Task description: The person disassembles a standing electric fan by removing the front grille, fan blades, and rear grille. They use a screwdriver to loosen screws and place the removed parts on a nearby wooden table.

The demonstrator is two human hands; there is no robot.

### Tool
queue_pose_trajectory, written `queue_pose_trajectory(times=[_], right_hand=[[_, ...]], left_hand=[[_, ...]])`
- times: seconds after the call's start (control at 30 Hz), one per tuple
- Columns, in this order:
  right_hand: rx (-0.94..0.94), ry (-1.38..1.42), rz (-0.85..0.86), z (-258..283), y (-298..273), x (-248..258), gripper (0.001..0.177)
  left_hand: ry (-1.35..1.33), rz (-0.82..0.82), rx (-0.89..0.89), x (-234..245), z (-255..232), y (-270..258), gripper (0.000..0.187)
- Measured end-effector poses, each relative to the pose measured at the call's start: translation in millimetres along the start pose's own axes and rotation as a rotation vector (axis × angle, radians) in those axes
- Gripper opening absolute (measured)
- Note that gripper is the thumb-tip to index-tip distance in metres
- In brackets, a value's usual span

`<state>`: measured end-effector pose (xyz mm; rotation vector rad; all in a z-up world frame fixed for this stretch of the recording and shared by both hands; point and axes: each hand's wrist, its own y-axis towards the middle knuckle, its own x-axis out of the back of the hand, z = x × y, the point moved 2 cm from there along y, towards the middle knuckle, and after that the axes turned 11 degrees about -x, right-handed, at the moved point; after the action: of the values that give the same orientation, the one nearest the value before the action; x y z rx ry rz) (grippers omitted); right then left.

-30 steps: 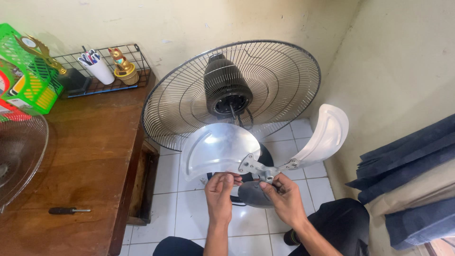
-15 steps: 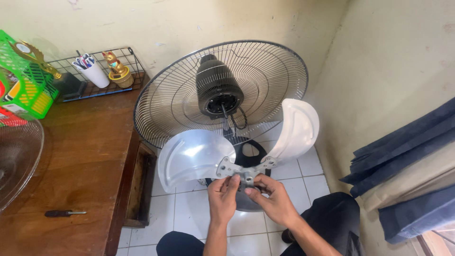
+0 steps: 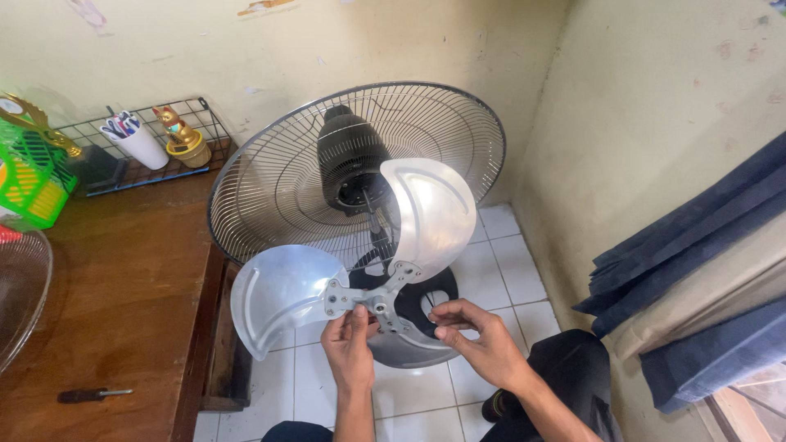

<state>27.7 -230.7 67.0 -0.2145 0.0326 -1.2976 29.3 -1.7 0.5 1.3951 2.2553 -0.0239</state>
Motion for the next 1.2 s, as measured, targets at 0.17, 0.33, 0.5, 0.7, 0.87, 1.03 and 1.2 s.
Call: queue_pose_trajectory(times=[0.17,0.33,0.5,0.7,0.87,1.03,1.2], right_hand=[[0.085,-0.28,-0.172,12.3,-9.3,-11.8,0.031],[0.122,-0.279,-0.278,13.4,-9.7,-4.8,0.027],[0.278,-0.371,-0.388,11.8,-13.4,-8.1,0.025],[0.051,0.17,0.009,6.6,-4.9,-33.9,0.059],[0.06,0.237,0.04,3.8,-15.9,-47.5,0.089],[0.193,0.128,-0.012,-2.1,-26.2,-38.1,0.111],[0.293,0.266,-0.047,-14.2,-19.5,-28.4,0.103]], left_hand=[[-0.057,-0.09,0.052,-13.7,-6.1,-2.6,0.025],[-0.121,-0.073,0.008,-14.0,-15.8,-0.3,0.027],[-0.007,-0.046,-0.07,-6.9,-13.7,-4.7,0.025],[0.368,-0.009,-0.284,-23.2,-11.2,-28.3,0.024],[0.55,0.229,-0.534,-50.6,-32.7,-45.3,0.023],[0.647,0.484,-0.765,-78.8,-56.5,-46.7,0.028],[0.628,0.632,-0.715,-88.7,-72.7,-37.6,0.043]])
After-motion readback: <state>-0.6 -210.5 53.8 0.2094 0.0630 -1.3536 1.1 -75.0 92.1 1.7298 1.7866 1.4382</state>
